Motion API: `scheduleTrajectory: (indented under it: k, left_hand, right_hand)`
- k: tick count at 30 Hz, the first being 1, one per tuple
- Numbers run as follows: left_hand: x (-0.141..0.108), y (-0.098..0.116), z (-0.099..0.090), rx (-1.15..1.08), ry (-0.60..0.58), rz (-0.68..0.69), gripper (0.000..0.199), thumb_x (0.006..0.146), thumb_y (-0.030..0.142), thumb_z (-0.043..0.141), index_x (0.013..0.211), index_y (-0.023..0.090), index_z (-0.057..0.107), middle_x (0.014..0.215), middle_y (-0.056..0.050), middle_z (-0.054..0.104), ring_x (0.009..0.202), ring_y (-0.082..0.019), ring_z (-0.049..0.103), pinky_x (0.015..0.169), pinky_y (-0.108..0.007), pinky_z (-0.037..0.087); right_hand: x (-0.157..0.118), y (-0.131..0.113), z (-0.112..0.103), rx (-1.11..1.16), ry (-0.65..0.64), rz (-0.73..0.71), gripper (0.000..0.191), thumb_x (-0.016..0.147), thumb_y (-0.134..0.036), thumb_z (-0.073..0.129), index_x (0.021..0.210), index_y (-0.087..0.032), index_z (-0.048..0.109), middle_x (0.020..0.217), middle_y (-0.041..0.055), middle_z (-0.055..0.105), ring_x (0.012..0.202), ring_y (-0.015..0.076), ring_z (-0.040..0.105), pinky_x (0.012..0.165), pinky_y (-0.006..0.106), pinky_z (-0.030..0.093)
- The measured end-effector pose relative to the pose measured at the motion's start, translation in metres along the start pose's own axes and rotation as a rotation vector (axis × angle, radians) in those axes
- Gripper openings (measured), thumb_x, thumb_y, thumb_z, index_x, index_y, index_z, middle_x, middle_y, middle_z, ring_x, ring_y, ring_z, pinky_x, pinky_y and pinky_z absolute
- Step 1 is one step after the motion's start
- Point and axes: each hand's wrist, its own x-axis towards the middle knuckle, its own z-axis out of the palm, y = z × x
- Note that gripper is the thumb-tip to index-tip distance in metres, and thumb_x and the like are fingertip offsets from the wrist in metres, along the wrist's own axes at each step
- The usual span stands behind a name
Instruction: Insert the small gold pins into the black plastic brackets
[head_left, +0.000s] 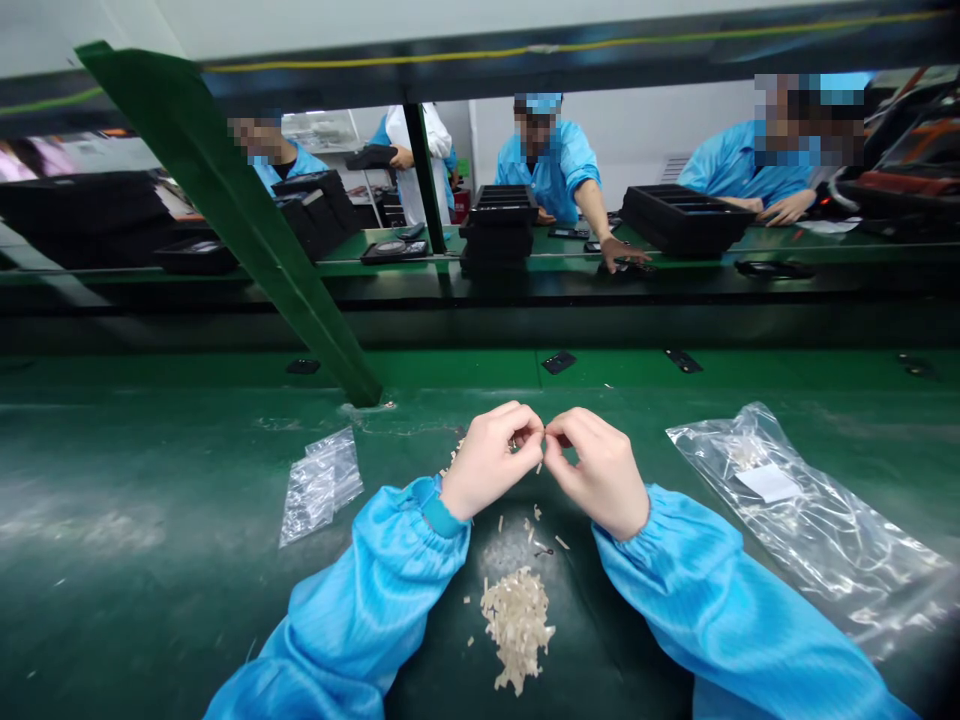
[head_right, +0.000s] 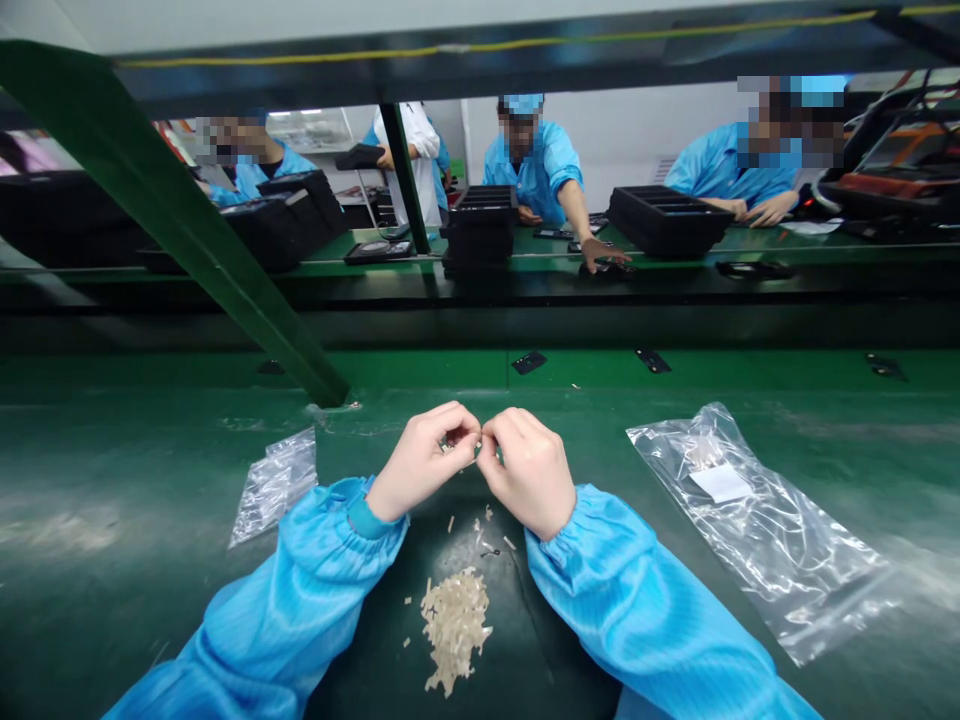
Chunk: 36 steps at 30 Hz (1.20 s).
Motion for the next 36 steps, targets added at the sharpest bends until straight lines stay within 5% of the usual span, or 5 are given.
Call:
scheduleTrajectory:
  k: [6, 11, 19, 36]
  left_hand:
    - [0.001, 0.0, -0.009, -0.102, -0.032, -0.013, 0.011, 0.074, 0.01, 0.048, 0.064, 0.017, 0.048, 0.066, 0.002, 0.047, 0.062, -0.01, 0.044, 0.059, -0.022, 0.036]
    - [0.002, 0.002, -0.018, -0.198, -0.081, 0.034, 0.011, 0.074, 0.011, 0.047, 0.064, 0.016, 0.047, 0.067, 0.002, 0.047, 0.063, -0.01, 0.044, 0.059, -0.022, 0.036]
    - [0.001, 0.005, -0.018, -0.157, -0.113, 0.061, 0.012, 0.074, 0.011, 0.046, 0.064, 0.016, 0.048, 0.067, 0.001, 0.047, 0.065, -0.011, 0.045, 0.06, -0.023, 0.036]
    - [0.001, 0.004, -0.019, -0.106, -0.151, 0.062, 0.011, 0.071, 0.01, 0.047, 0.063, 0.017, 0.049, 0.066, 0.002, 0.047, 0.064, -0.012, 0.046, 0.06, -0.023, 0.036]
  right_hand:
    - [0.005, -0.002, -0.015, 0.067, 0.043, 0.044, 0.015, 0.075, -0.007, 0.047, 0.068, -0.02, 0.049, 0.065, 0.0017, 0.055, 0.062, 0.0144, 0.052, 0.06, 0.027, 0.042]
    - [0.008, -0.006, -0.024, 0.223, -0.043, 0.049, 0.018, 0.08, -0.013, 0.048, 0.063, -0.019, 0.048, 0.061, 0.0012, 0.053, 0.058, 0.0135, 0.049, 0.056, 0.027, 0.04]
    - [0.009, -0.009, -0.024, 0.322, -0.068, 0.077, 0.006, 0.081, -0.017, 0.054, 0.075, -0.018, 0.056, 0.069, 0.0023, 0.059, 0.061, 0.013, 0.054, 0.059, 0.026, 0.046]
    - [0.011, -0.007, -0.025, 0.312, -0.132, 0.06, 0.011, 0.082, -0.016, 0.053, 0.072, -0.018, 0.057, 0.068, 0.0026, 0.061, 0.06, 0.0129, 0.056, 0.056, 0.025, 0.046]
